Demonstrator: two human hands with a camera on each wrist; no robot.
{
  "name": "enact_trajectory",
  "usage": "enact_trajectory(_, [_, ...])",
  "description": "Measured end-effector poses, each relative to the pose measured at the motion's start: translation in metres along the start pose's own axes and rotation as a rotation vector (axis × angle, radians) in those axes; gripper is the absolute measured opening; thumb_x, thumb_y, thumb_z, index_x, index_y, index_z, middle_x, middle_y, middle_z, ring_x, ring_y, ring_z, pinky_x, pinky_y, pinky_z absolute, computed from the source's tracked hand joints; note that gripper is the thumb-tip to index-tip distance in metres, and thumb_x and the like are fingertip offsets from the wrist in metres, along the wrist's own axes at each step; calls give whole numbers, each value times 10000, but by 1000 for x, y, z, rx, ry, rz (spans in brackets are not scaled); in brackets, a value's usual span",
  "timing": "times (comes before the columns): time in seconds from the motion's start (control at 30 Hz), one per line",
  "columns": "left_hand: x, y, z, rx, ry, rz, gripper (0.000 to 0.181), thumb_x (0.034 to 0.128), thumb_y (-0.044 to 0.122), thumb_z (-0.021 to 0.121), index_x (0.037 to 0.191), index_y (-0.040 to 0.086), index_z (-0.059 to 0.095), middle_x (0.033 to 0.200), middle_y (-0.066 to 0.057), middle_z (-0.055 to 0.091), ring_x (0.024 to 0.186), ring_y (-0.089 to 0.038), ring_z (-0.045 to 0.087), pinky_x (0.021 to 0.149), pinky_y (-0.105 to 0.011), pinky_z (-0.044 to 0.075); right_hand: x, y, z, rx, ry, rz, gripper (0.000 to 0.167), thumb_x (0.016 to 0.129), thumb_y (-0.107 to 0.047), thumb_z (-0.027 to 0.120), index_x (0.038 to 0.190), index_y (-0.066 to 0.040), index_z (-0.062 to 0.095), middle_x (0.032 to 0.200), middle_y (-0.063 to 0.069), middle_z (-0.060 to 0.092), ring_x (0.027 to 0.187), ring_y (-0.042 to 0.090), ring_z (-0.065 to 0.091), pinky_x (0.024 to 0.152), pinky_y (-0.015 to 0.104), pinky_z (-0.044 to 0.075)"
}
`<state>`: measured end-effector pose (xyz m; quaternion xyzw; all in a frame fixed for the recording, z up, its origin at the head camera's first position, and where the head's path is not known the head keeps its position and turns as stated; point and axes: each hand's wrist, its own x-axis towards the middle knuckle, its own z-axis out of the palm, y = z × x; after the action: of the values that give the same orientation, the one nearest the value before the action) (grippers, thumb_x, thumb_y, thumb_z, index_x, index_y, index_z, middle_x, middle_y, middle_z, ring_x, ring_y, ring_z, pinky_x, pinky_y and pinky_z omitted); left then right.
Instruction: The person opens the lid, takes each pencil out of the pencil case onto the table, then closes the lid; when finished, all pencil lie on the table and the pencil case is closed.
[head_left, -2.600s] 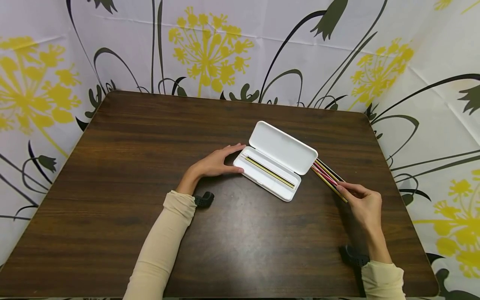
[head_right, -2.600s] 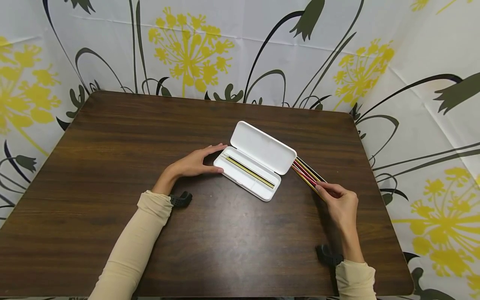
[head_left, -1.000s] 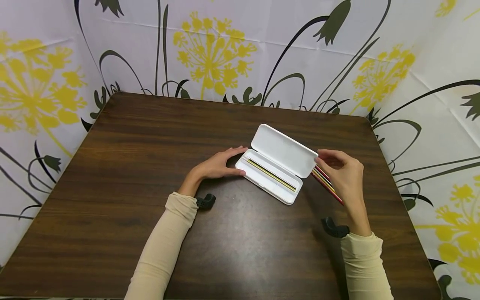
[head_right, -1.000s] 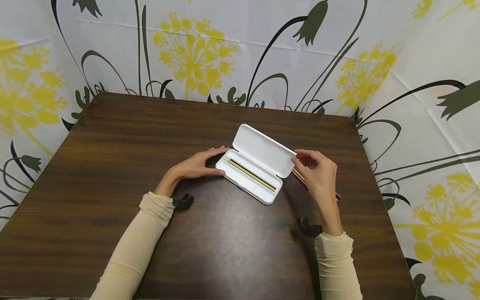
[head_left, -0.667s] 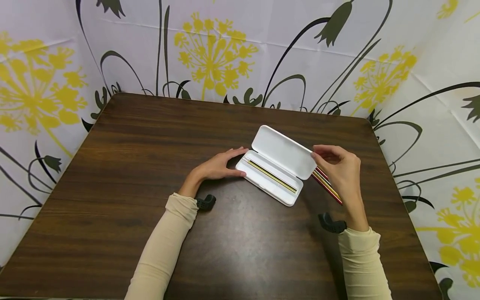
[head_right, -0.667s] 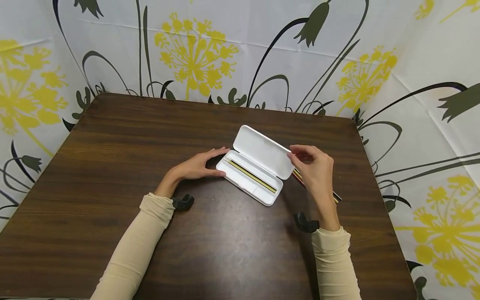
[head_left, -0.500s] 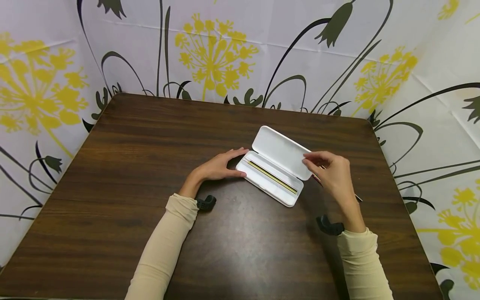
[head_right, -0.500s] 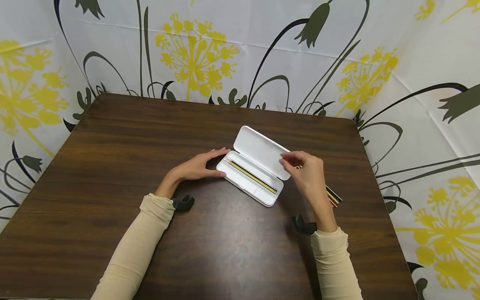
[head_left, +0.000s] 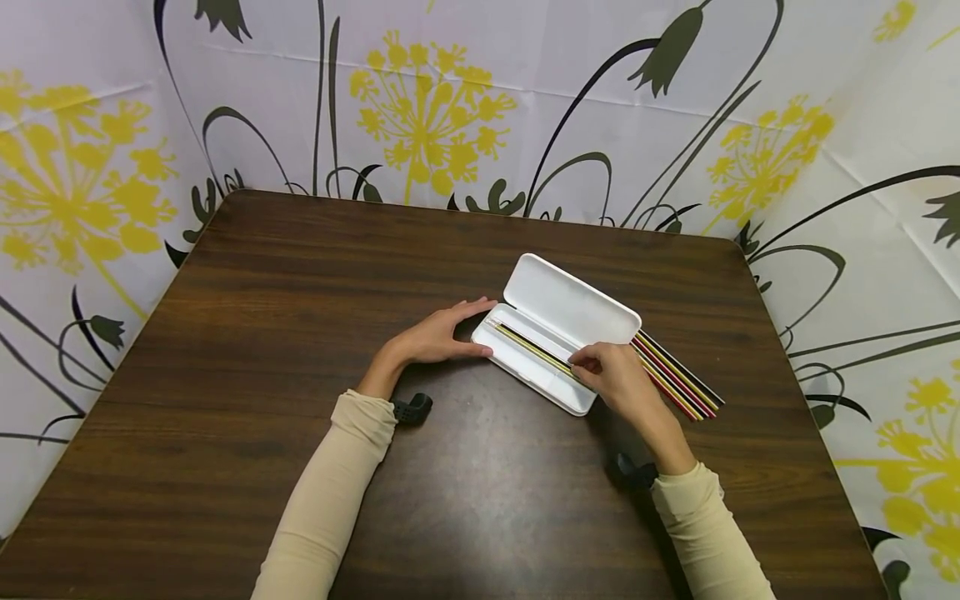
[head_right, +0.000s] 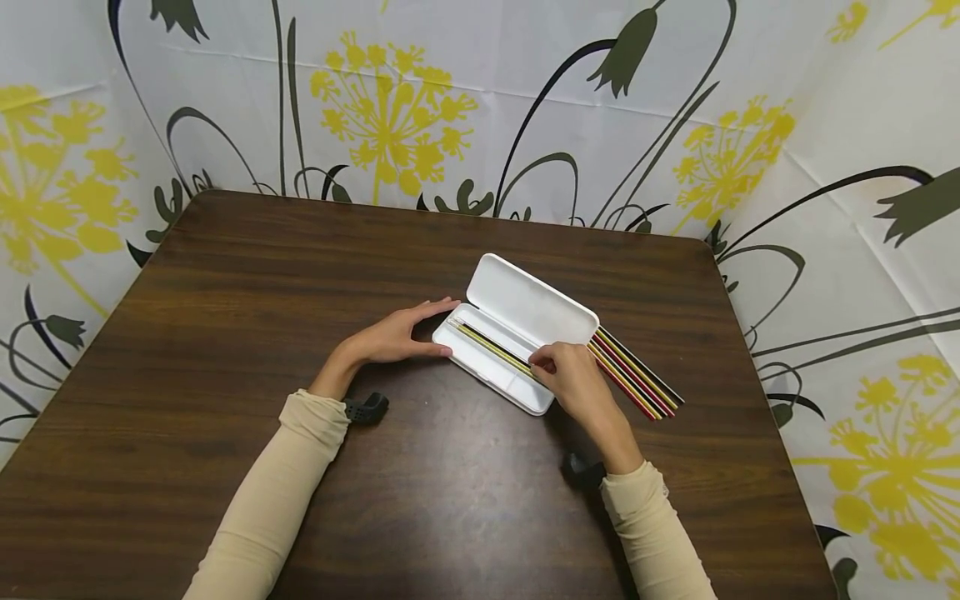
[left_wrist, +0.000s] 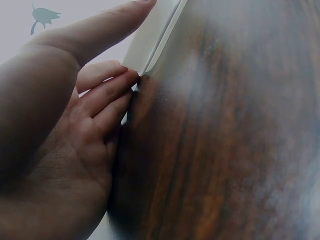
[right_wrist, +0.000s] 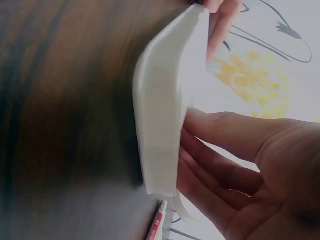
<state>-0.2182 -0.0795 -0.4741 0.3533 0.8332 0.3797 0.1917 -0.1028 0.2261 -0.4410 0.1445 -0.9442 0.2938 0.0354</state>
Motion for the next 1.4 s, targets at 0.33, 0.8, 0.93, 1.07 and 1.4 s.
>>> enact_trajectory(0.33, [0,2,-1,-5,3,-4,844,866,463,731,1559,244,301,1610,-34,210,1469,-310,125,1135,-523,199,-2,-5,0,-99,13,2,104,817,40,757,906,-12,771,827,71,703,737,197,645,660,379,519])
enact_trajectory(0.8, [1,2,-1,3,9,5,842,864,465,734,1556,240,310,1607,-30,219,1467,-311,131,1139,-513,193,-6,-3,3,-34,75,85,97,808,-26,769,901,-44,788,784,28,712,697,158,647,631,337,514])
enact_trajectory(0.93, [2,1,-1,2,3,1,836,867,474,727,1557,260,304,1608,-23,217,1469,-299,126,1142,-503,192,-6,2,-3,90,117,82,108,816,-48,793,924,-58,795,813,22,730,690,142,643,606,259,513])
enact_trajectory(1.07, [3,0,-1,0,1,2,837,869,477,723,1558,264,299,1608,-22,215,1470,-293,119,1143,-499,190,-4,7,-19,238,190,53,124,823,-61,798,944,-88,801,844,8,736,694,142,636,600,202,496])
enact_trajectory(1.4, [1,-1,0,3,-1,-8,838,873,484,715,1560,253,296,1611,-17,207,1472,-290,111,1143,-500,190,-4,2,-51,264,278,12,142,812,-24,800,949,-63,798,809,55,713,622,172,509,526,168,369])
